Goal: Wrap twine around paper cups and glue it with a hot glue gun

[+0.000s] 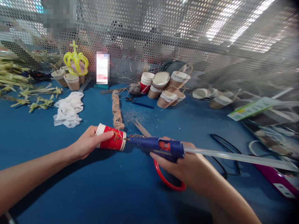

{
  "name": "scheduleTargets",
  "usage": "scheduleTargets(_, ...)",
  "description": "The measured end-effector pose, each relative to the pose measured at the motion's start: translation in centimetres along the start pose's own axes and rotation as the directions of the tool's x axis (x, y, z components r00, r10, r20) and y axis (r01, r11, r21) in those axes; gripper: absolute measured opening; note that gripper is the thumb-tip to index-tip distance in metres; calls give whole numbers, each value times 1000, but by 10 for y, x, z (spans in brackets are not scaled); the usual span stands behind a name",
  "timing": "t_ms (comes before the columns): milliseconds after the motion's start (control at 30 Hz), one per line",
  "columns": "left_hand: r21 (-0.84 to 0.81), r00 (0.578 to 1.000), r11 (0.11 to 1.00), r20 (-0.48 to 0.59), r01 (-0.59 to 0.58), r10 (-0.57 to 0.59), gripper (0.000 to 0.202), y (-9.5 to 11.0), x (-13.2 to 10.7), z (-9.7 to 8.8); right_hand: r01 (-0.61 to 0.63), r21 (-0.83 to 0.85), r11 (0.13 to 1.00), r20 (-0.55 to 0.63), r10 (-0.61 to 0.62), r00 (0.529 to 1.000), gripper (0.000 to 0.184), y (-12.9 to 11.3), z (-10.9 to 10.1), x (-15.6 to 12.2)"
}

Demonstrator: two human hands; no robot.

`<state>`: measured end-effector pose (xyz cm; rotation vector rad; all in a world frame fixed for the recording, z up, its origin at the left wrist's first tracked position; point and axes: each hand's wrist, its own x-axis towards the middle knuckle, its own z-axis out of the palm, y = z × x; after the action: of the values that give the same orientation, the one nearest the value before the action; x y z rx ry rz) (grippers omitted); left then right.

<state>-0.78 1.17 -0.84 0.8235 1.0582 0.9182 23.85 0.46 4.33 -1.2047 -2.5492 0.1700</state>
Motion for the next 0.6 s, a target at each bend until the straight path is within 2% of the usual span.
scheduleTargets(233,102,998,993,-16,-57,59,19,-6,-1,-3,83,-34,996,0,-83,997,23,6,2,-3)
scheduleTargets(467,183,991,974,33,-131,127,21,-10,0,-6,-8,43,999,-36,9,999,22,-3,-2,0)
scheduleTargets(600,265,985,949,54,-170,161,22,-7,-3,-4,15,33,999,-40,-13,999,24,-4,-5,5)
